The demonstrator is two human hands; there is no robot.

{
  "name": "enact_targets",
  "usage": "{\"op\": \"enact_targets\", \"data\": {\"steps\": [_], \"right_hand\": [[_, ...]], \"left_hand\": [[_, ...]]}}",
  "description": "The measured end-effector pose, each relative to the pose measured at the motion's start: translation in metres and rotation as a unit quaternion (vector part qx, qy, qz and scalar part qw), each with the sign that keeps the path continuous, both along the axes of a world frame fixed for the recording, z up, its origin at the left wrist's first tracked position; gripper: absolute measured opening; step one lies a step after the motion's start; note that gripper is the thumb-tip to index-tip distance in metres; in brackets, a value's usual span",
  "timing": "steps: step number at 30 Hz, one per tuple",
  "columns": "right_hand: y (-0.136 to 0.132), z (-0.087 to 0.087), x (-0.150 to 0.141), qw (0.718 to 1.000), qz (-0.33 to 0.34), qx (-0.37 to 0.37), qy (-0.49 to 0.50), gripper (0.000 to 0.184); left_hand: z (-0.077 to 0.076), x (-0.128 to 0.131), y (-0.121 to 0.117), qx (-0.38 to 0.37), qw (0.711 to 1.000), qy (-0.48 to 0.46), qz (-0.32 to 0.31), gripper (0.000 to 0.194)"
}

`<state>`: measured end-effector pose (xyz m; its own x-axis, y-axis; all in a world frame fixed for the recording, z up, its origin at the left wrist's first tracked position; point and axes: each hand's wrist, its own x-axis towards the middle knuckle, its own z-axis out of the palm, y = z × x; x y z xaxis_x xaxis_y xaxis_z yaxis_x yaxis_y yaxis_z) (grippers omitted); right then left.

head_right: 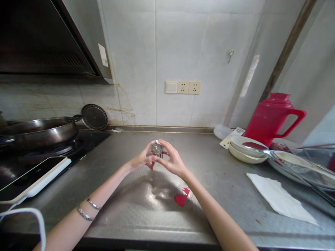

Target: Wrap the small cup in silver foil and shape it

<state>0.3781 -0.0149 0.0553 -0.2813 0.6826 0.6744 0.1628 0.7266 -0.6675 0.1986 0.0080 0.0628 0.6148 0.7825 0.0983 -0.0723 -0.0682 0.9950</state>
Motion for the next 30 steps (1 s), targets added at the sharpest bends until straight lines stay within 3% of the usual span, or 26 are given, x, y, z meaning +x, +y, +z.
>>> {"op": "enact_targets", "data": {"steps": [2, 4, 7, 10, 16, 20, 24, 30], "right_hand": [[0.002, -0.001, -0.001, 0.998, -0.003, -0.04, 0.054, 0.057], [0.005, -0.002, -0.002, 0.992, -0.015, -0.077, 0.101, 0.057], [0.007, -0.003, -0.003, 0.985, -0.033, -0.104, 0.133, 0.055], [0.007, -0.002, -0.004, 0.986, -0.039, -0.106, 0.125, 0.055], [0.0, -0.002, -0.01, 0.991, -0.029, -0.094, 0.095, 0.054], [-0.001, 0.001, -0.01, 0.991, -0.035, -0.088, 0.094, 0.055], [0.002, 0.002, -0.008, 0.993, -0.038, -0.082, 0.08, 0.042], [0.006, -0.001, -0.003, 0.989, -0.117, -0.038, 0.077, 0.028]], "left_hand": [[-0.003, -0.004, 0.003, 0.026, 0.999, 0.024, -0.021, 0.127], [-0.005, -0.007, 0.004, 0.093, 0.994, 0.055, 0.003, 0.136], [-0.007, -0.007, 0.004, 0.211, 0.971, 0.079, 0.074, 0.136], [-0.009, -0.005, 0.003, 0.277, 0.949, 0.089, 0.123, 0.129], [-0.014, -0.001, 0.006, 0.342, 0.928, 0.087, 0.121, 0.119], [-0.017, 0.002, 0.005, 0.336, 0.926, 0.09, 0.146, 0.112], [-0.015, 0.004, 0.003, 0.335, 0.919, 0.107, 0.177, 0.106], [-0.015, 0.008, -0.002, 0.341, 0.912, 0.127, 0.19, 0.103]]}}
